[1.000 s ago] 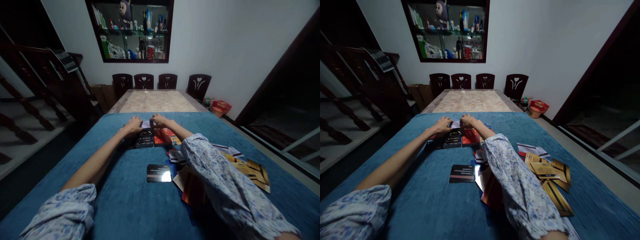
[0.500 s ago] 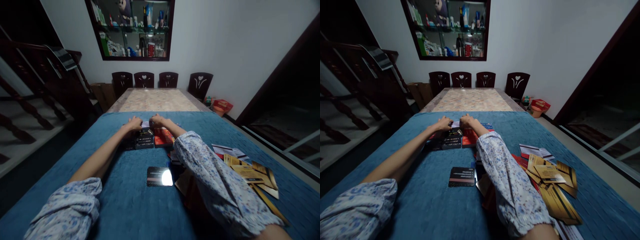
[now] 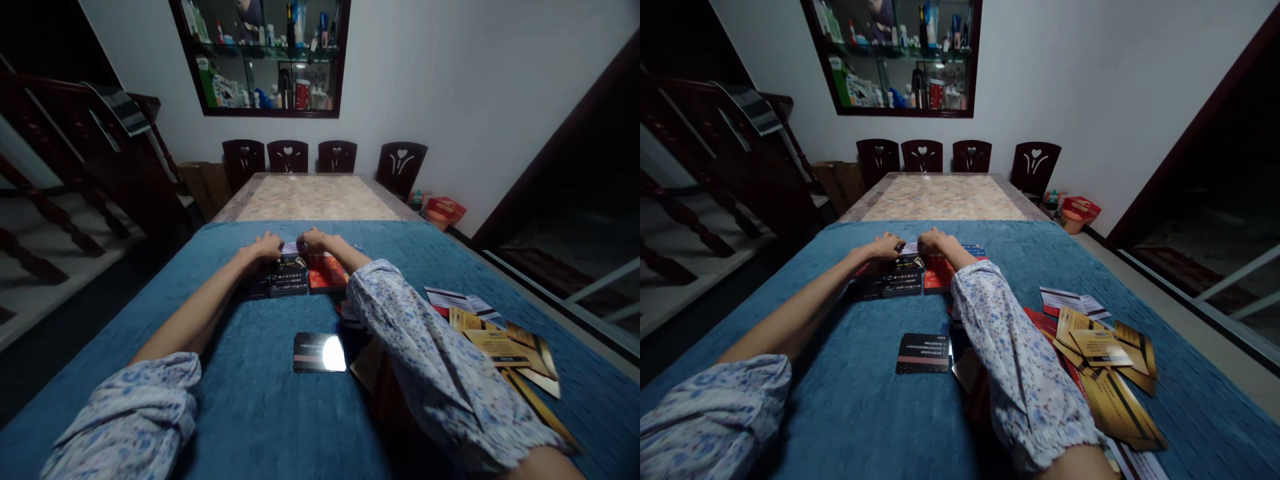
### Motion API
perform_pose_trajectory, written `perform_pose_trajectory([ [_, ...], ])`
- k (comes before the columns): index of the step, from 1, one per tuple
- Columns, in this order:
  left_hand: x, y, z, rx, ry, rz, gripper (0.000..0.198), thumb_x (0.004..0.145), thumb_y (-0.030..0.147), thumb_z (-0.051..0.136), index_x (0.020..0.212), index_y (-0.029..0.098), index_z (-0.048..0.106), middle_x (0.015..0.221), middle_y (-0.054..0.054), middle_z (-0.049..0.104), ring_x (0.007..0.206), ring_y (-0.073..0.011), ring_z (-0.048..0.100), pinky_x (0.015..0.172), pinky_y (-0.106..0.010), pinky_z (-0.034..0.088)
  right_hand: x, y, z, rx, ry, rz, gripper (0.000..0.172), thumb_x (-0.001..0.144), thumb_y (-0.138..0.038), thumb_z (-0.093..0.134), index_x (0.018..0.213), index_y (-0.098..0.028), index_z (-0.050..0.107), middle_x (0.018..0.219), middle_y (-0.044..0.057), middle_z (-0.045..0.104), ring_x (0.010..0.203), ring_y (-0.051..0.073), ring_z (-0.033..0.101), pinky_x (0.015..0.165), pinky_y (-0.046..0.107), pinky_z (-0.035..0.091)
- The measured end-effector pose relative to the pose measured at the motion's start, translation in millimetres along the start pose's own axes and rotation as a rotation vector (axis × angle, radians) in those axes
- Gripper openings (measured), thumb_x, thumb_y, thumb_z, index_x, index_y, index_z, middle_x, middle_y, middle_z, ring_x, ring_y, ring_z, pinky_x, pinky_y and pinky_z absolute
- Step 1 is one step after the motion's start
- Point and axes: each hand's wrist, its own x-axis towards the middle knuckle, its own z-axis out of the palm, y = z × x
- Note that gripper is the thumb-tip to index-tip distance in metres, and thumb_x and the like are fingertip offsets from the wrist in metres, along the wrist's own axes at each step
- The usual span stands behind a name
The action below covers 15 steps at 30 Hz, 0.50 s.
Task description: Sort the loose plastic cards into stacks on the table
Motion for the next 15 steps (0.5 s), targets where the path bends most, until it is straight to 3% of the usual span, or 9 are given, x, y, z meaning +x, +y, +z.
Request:
perform_pose_trajectory([
  [10, -3.6, -2.8, 2.7, 0.005, 0.013, 0.002, 0.040, 0.081, 0.020, 0.050, 0.117, 0.021, 0.067, 0.131, -0.015, 0.063, 0.126, -0.0360, 0.045, 0.098, -0.057, 0.043, -4.4, 0.1, -3.2, -0.002, 0.000, 0.000, 0.033, 0.089, -0.033, 0.062, 0.117, -0.021, 0.073, 0.124, 0.010, 0.073, 0.114, 0.027, 0.062, 0.090, 0.031, 0.046],
  [15, -7.3, -6.8, 4.6, -0.026, 0.099, 0.012, 0.042, 0.084, 0.021, 0.049, 0.123, 0.022, 0.065, 0.131, -0.015, 0.062, 0.126, -0.0365, 0.045, 0.098, -0.058, 0.041, -15.6, -0.9, -7.5, -0.001, 0.032, 0.016, 0.038, 0.089, -0.031, 0.059, 0.125, -0.022, 0.071, 0.126, 0.011, 0.072, 0.118, 0.030, 0.060, 0.084, 0.031, 0.049],
])
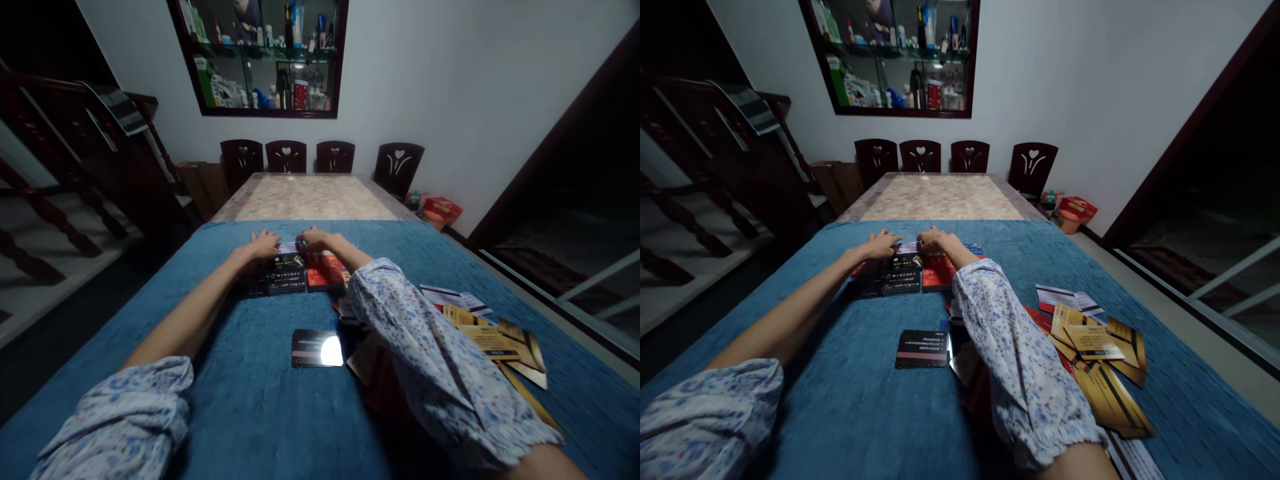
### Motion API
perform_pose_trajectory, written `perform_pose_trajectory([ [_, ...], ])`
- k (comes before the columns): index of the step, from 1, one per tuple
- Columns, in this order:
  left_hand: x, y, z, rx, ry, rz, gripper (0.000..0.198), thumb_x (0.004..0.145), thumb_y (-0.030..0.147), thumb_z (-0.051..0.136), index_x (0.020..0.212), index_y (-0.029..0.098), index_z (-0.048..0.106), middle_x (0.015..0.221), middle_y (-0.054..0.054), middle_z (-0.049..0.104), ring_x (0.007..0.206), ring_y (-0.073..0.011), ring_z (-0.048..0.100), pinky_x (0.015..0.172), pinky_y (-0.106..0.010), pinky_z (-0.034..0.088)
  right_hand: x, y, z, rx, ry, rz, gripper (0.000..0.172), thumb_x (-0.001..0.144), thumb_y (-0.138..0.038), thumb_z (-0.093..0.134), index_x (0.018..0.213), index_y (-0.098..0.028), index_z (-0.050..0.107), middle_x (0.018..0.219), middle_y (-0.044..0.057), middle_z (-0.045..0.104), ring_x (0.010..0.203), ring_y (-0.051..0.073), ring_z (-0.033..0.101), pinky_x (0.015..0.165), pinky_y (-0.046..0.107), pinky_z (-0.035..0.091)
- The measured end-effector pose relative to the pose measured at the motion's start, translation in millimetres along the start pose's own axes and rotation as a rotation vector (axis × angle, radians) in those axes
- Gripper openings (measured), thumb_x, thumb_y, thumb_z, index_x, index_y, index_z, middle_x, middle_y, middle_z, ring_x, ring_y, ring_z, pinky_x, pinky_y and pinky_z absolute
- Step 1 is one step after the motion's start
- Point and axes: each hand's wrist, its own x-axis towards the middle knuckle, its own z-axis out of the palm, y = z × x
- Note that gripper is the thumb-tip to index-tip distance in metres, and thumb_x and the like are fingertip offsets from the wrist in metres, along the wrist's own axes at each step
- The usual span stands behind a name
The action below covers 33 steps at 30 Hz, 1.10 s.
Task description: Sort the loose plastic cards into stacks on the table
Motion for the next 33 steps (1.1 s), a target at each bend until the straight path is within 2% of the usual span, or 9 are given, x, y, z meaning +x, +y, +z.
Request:
perform_pose_trajectory([
  [8, -23.3, 10.1, -0.5, -0.051, 0.240, 0.072, 0.040, 0.089, 0.020, 0.048, 0.125, 0.021, 0.066, 0.130, -0.015, 0.062, 0.124, -0.0355, 0.045, 0.100, -0.057, 0.038, -27.5, -1.3, -5.8, 0.029, 0.086, 0.038, 0.039, 0.093, -0.023, 0.059, 0.130, -0.026, 0.069, 0.133, 0.007, 0.069, 0.122, 0.026, 0.058, 0.086, 0.028, 0.048],
  [14, -45.5, 33.0, -0.8, -0.145, 0.408, 0.170, 0.034, 0.091, 0.022, 0.049, 0.116, 0.019, 0.072, 0.122, -0.016, 0.065, 0.120, -0.0353, 0.047, 0.098, -0.057, 0.038, -57.7, -4.7, -11.6, 0.044, 0.121, 0.017, 0.036, 0.089, -0.011, 0.057, 0.118, -0.023, 0.075, 0.119, 0.006, 0.075, 0.110, 0.021, 0.064, 0.077, 0.024, 0.044],
  [17, -56.9, 48.1, -1.1, -0.160, 0.462, 0.222, 0.034, 0.091, 0.019, 0.048, 0.113, 0.020, 0.073, 0.120, -0.015, 0.067, 0.117, -0.0339, 0.049, 0.096, -0.055, 0.039, -72.1, -6.1, -11.6, 0.008, 0.167, 0.025, 0.032, 0.088, -0.012, 0.057, 0.111, -0.023, 0.077, 0.117, 0.007, 0.076, 0.111, 0.023, 0.063, 0.076, 0.024, 0.043],
  [27, -90.4, 101.4, 3.7, -0.183, 0.441, 0.407, 0.030, 0.090, 0.016, 0.049, 0.103, 0.021, 0.076, 0.114, -0.011, 0.071, 0.116, -0.0317, 0.048, 0.095, -0.053, 0.037, -136.1, -6.4, -1.4, -0.002, 0.206, 0.069, 0.029, 0.094, -0.018, 0.053, 0.111, -0.022, 0.076, 0.119, 0.009, 0.073, 0.109, 0.024, 0.061, 0.076, 0.028, 0.039],
  [33, -104.5, 128.6, 14.5, -0.205, 0.437, 0.496, 0.031, 0.093, 0.016, 0.047, 0.104, 0.022, 0.075, 0.116, -0.011, 0.071, 0.119, -0.0316, 0.047, 0.095, -0.051, 0.036, -176.4, 0.7, 16.3, 0.036, 0.227, 0.091, 0.024, 0.097, -0.023, 0.052, 0.103, -0.020, 0.075, 0.108, 0.011, 0.073, 0.101, 0.024, 0.058, 0.072, 0.030, 0.035],
])
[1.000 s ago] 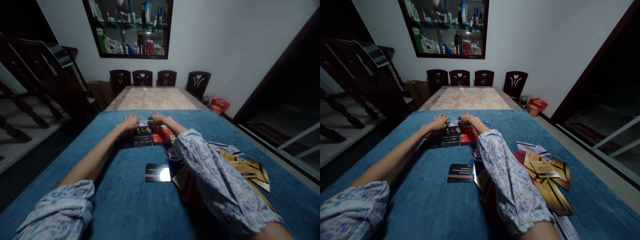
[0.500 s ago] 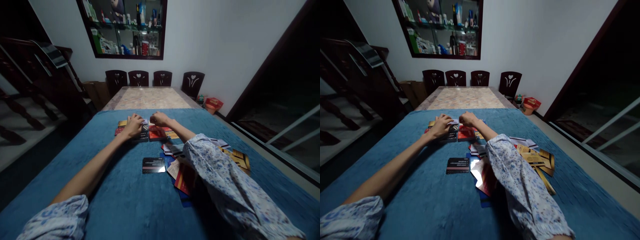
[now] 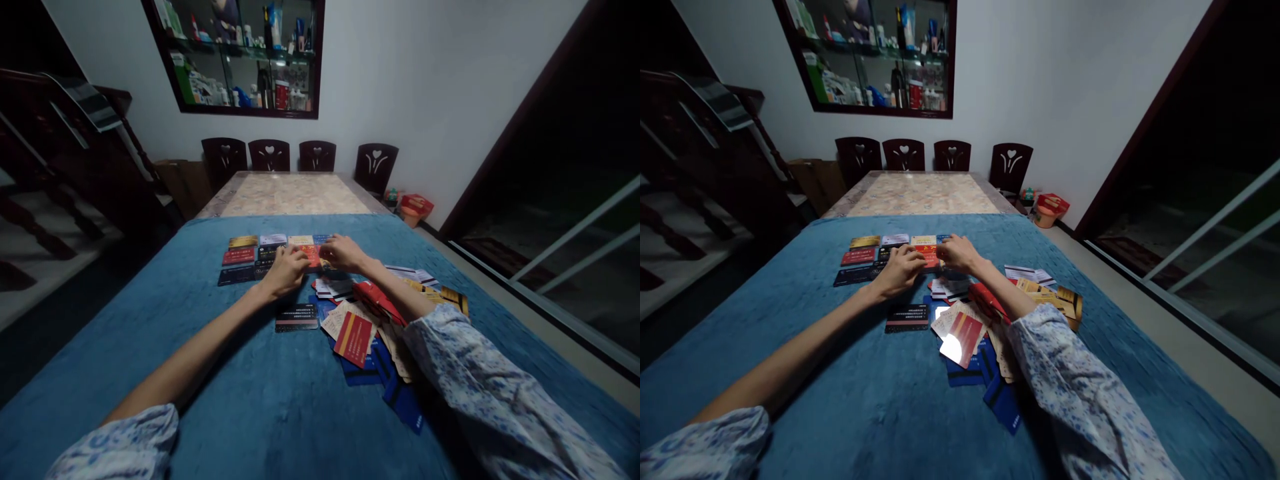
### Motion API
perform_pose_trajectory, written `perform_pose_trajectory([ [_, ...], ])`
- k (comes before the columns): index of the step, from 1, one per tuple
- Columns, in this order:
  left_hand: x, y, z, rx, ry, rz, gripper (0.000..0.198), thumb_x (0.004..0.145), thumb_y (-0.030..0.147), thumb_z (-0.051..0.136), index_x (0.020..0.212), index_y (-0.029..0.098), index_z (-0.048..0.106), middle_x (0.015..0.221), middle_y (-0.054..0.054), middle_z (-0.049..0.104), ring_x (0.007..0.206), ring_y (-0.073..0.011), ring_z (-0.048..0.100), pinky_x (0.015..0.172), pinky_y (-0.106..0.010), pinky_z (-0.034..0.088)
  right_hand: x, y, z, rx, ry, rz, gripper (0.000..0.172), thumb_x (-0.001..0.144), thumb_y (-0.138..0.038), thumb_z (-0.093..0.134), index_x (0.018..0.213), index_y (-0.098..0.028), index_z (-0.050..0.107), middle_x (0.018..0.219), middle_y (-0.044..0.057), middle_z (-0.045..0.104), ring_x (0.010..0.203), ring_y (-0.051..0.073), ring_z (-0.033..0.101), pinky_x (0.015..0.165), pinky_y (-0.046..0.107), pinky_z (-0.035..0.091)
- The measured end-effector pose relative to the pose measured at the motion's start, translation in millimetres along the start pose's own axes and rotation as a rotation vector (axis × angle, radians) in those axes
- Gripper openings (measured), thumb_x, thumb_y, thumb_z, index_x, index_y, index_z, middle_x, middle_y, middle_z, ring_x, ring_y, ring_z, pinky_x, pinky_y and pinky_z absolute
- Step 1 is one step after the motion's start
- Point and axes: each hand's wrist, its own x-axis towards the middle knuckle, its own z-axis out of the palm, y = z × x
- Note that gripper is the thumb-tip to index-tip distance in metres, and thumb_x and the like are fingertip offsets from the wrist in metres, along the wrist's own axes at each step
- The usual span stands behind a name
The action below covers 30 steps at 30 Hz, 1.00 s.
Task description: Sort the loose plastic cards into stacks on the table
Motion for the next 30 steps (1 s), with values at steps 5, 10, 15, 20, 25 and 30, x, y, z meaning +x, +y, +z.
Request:
perform_pose_trajectory([
  [5, -2.8, 18.9, 10.6, -0.024, -0.024, 0.022, 0.029, 0.096, 0.020, 0.049, 0.110, 0.022, 0.074, 0.119, -0.011, 0.071, 0.120, -0.0318, 0.048, 0.095, -0.051, 0.036, -32.5, 10.7, 7.8, 0.047, 0.025, 0.028, 0.022, 0.094, -0.019, 0.055, 0.103, -0.022, 0.075, 0.106, 0.009, 0.073, 0.099, 0.024, 0.057, 0.073, 0.030, 0.033],
  [10, -8.1, 36.1, 14.3, -0.065, -0.052, 0.063, 0.031, 0.098, 0.021, 0.048, 0.119, 0.022, 0.071, 0.124, -0.011, 0.070, 0.122, -0.0308, 0.048, 0.098, -0.051, 0.035, -60.7, 18.6, 15.5, 0.083, 0.032, 0.028, 0.023, 0.095, -0.021, 0.054, 0.103, -0.021, 0.075, 0.103, 0.010, 0.073, 0.098, 0.024, 0.055, 0.072, 0.031, 0.032],
  [15, -12.7, 49.3, 18.4, -0.095, -0.086, 0.106, 0.035, 0.102, 0.025, 0.041, 0.128, 0.022, 0.065, 0.130, -0.011, 0.067, 0.124, -0.0306, 0.047, 0.097, -0.051, 0.035, -76.2, 22.9, 27.0, 0.135, 0.049, -0.018, 0.020, 0.091, -0.021, 0.059, 0.103, -0.021, 0.075, 0.103, 0.009, 0.072, 0.096, 0.023, 0.054, 0.077, 0.031, 0.035],
  [20, -16.5, 55.0, 23.3, -0.087, -0.123, 0.164, 0.038, 0.105, 0.031, 0.037, 0.132, 0.024, 0.061, 0.137, -0.010, 0.064, 0.126, -0.0314, 0.044, 0.097, -0.050, 0.034, -81.4, 23.9, 34.0, 0.189, 0.048, -0.060, 0.020, 0.091, -0.023, 0.061, 0.102, -0.021, 0.076, 0.104, 0.009, 0.073, 0.096, 0.023, 0.055, 0.082, 0.033, 0.038],
  [25, -19.8, 54.9, 26.1, -0.064, -0.126, 0.199, 0.038, 0.104, 0.030, 0.037, 0.133, 0.027, 0.061, 0.138, -0.009, 0.064, 0.129, -0.0317, 0.043, 0.098, -0.049, 0.033, -81.5, 23.1, 40.1, 0.215, 0.045, -0.113, 0.022, 0.092, -0.022, 0.058, 0.103, -0.021, 0.077, 0.104, 0.009, 0.074, 0.098, 0.022, 0.056, 0.086, 0.034, 0.039],
  [30, -20.7, 53.3, 24.5, -0.035, -0.107, 0.192, 0.036, 0.102, 0.028, 0.039, 0.129, 0.024, 0.064, 0.134, -0.010, 0.065, 0.130, -0.0325, 0.043, 0.100, -0.052, 0.033, -80.9, 18.4, 40.5, 0.225, 0.035, -0.114, 0.023, 0.092, -0.022, 0.060, 0.107, -0.022, 0.077, 0.110, 0.009, 0.073, 0.101, 0.023, 0.056, 0.086, 0.034, 0.041],
])
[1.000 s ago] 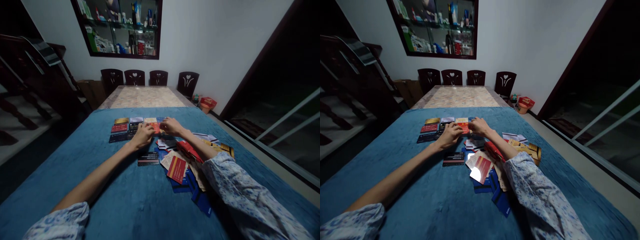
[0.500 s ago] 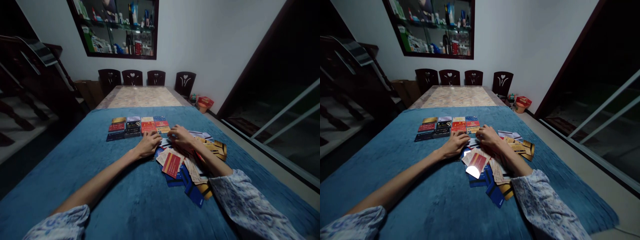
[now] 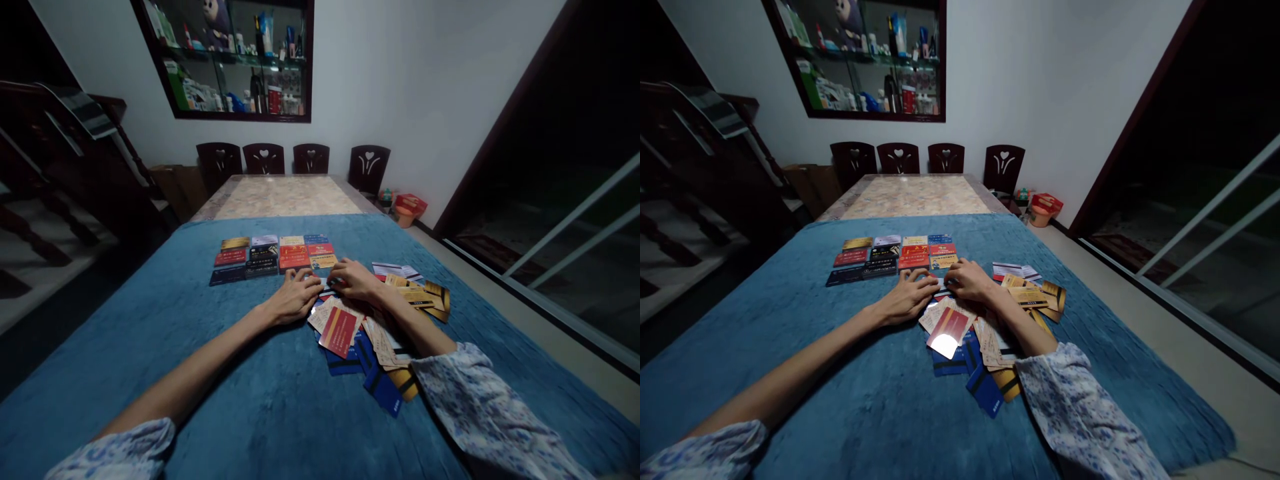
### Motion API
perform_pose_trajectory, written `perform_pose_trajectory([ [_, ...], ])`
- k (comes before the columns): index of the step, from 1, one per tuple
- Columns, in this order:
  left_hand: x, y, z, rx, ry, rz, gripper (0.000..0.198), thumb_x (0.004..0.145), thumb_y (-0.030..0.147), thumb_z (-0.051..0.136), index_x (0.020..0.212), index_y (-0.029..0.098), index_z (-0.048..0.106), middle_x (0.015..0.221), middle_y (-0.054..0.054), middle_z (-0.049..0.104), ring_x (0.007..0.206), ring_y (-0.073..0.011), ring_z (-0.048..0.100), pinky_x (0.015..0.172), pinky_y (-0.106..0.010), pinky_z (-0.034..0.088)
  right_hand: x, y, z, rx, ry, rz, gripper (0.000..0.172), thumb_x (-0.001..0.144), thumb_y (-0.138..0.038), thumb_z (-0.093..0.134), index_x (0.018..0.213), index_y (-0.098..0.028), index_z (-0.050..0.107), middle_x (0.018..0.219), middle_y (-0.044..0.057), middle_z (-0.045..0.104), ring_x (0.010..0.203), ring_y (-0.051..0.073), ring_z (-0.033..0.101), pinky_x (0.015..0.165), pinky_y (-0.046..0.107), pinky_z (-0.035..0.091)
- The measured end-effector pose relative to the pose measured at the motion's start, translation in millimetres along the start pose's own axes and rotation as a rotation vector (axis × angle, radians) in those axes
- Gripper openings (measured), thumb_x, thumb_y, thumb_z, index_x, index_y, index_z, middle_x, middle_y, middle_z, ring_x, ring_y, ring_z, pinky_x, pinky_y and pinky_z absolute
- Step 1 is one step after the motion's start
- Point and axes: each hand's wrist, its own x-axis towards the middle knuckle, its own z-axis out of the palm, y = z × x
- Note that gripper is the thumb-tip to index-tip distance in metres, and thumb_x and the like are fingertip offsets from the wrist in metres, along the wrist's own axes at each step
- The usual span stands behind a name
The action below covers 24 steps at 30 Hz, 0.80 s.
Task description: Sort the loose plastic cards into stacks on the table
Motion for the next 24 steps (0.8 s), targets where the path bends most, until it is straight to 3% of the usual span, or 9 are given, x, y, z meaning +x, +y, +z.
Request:
perform_pose_trajectory([
  [10, -3.9, -5.0, 0.5, 0.010, 0.054, -0.061, 0.027, 0.100, 0.028, 0.044, 0.112, 0.020, 0.067, 0.126, -0.012, 0.068, 0.124, -0.0315, 0.047, 0.099, -0.053, 0.033, 0.8, -4.9, 1.1, 0.046, 0.000, -0.054, 0.026, 0.091, -0.027, 0.062, 0.113, -0.022, 0.074, 0.117, 0.009, 0.071, 0.109, 0.024, 0.055, 0.095, 0.039, 0.042],
  [18, -6.1, -9.7, -1.1, -0.061, 0.063, -0.133, 0.027, 0.094, 0.032, 0.054, 0.114, 0.022, 0.069, 0.119, -0.011, 0.069, 0.120, -0.0312, 0.049, 0.098, -0.053, 0.032, -2.8, -2.6, -3.3, 0.054, -0.022, -0.056, 0.034, 0.088, -0.032, 0.065, 0.120, -0.021, 0.073, 0.122, 0.011, 0.069, 0.113, 0.028, 0.054, 0.098, 0.042, 0.043],
  [24, -6.7, -12.9, 0.7, -0.071, 0.075, -0.126, 0.027, 0.094, 0.035, 0.055, 0.110, 0.021, 0.072, 0.116, -0.010, 0.069, 0.118, -0.0301, 0.049, 0.099, -0.052, 0.033, -1.2, -4.7, -3.2, 0.043, -0.017, -0.063, 0.031, 0.089, -0.032, 0.065, 0.117, -0.021, 0.075, 0.117, 0.012, 0.070, 0.110, 0.028, 0.055, 0.096, 0.042, 0.045],
])
